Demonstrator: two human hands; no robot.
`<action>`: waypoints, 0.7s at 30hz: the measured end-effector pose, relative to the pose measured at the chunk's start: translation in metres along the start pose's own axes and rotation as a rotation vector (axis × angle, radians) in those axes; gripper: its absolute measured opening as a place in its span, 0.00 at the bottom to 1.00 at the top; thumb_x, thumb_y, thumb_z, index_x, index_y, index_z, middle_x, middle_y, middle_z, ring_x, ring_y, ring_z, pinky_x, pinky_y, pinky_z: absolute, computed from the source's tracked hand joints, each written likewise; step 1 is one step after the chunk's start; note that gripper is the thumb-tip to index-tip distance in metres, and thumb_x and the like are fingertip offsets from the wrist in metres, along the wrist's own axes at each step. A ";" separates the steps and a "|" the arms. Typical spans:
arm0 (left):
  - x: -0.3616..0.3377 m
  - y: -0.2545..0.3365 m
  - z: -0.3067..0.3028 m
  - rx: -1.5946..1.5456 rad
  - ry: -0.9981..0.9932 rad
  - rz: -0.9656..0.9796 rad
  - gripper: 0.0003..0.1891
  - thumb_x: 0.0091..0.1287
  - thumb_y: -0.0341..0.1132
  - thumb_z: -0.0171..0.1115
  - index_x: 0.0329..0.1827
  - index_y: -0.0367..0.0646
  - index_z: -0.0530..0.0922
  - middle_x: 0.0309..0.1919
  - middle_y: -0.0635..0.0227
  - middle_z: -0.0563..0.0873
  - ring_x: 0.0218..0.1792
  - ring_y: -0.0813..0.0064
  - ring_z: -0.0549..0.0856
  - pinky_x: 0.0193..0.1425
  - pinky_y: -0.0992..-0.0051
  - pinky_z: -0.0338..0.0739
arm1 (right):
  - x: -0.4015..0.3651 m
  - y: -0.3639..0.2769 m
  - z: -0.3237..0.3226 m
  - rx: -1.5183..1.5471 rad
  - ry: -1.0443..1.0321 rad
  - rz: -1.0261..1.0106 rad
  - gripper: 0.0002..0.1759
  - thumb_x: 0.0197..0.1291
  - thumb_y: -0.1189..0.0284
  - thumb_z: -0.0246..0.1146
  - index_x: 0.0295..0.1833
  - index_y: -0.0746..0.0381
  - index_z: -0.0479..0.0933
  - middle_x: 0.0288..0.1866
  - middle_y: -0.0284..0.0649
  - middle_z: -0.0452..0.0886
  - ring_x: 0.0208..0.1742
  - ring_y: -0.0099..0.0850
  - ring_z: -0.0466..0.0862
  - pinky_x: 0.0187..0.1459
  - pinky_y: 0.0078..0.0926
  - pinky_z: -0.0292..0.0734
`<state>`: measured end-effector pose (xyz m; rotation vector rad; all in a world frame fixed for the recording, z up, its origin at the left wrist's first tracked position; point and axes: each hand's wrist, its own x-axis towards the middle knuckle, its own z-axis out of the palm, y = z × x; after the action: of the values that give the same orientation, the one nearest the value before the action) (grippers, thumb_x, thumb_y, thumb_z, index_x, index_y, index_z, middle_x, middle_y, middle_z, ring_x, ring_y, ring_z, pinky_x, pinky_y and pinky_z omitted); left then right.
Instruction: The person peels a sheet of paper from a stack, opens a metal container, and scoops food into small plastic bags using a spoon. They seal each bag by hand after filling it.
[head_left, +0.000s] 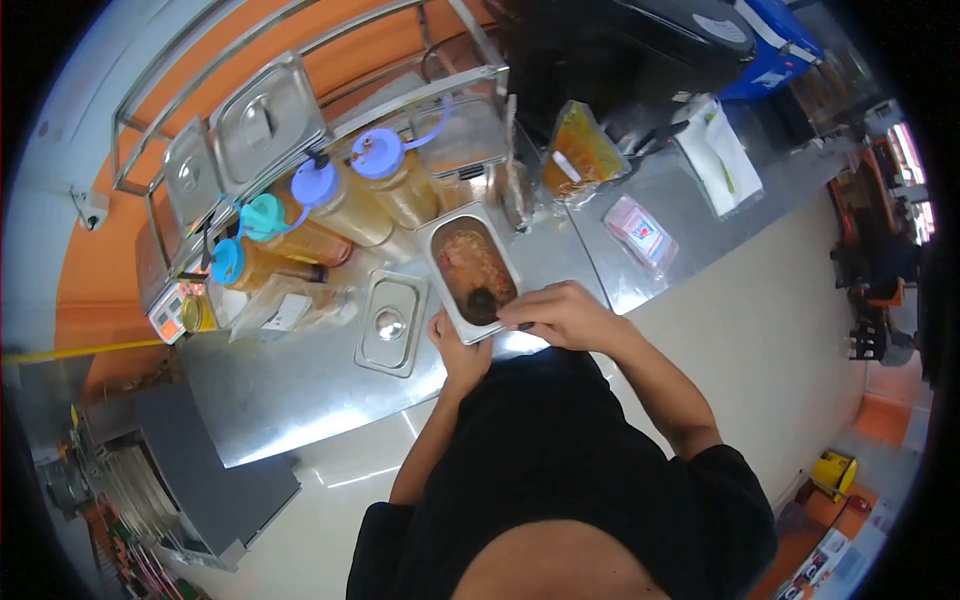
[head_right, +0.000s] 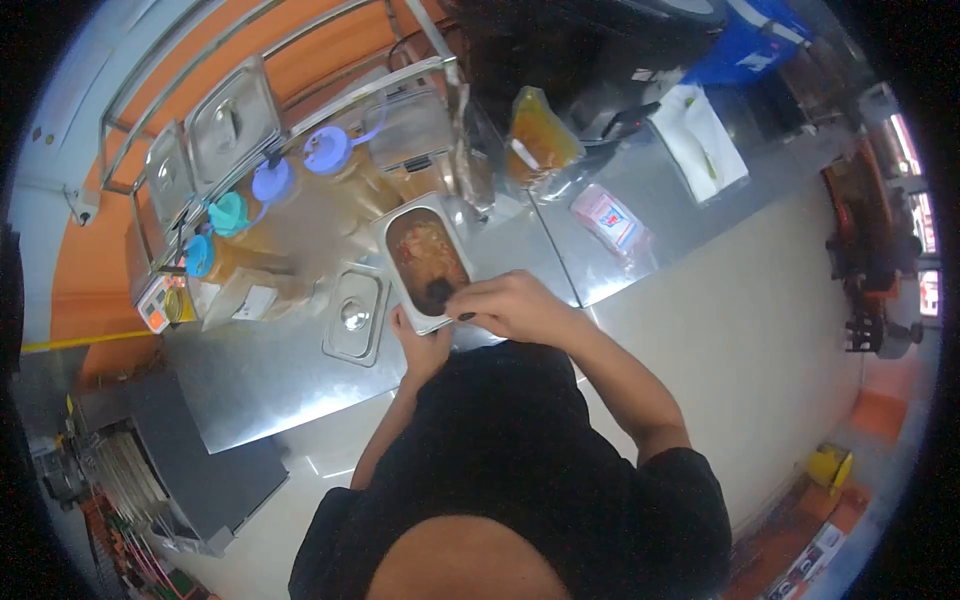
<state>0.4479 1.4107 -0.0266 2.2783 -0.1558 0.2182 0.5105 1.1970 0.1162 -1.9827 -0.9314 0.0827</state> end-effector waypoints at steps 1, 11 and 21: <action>0.000 -0.005 0.007 0.005 -0.012 0.011 0.30 0.57 0.38 0.69 0.61 0.33 0.73 0.60 0.49 0.75 0.67 0.51 0.68 0.69 0.54 0.53 | 0.001 0.004 0.008 -0.001 0.075 -0.041 0.18 0.52 0.82 0.64 0.49 0.59 0.85 0.50 0.38 0.88 0.43 0.40 0.88 0.45 0.34 0.84; 0.007 0.025 -0.019 -0.136 -0.027 -0.087 0.22 0.58 0.31 0.65 0.57 0.34 0.76 0.51 0.46 0.80 0.55 0.44 0.77 0.63 0.53 0.67 | -0.082 0.025 -0.069 0.193 0.276 0.574 0.28 0.50 0.74 0.72 0.61 0.58 0.79 0.54 0.42 0.84 0.50 0.40 0.84 0.45 0.32 0.83; 0.002 0.171 -0.082 -0.083 0.534 0.359 0.09 0.64 0.18 0.54 0.46 0.33 0.78 0.38 0.58 0.82 0.36 0.67 0.82 0.40 0.71 0.77 | -0.180 0.123 -0.111 -0.474 0.458 0.589 0.13 0.53 0.76 0.69 0.46 0.55 0.86 0.45 0.41 0.85 0.52 0.44 0.81 0.56 0.37 0.77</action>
<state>0.4095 1.3601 0.1523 2.0168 -0.2847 0.9733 0.4981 0.9664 0.0347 -2.5104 -0.0494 -0.2772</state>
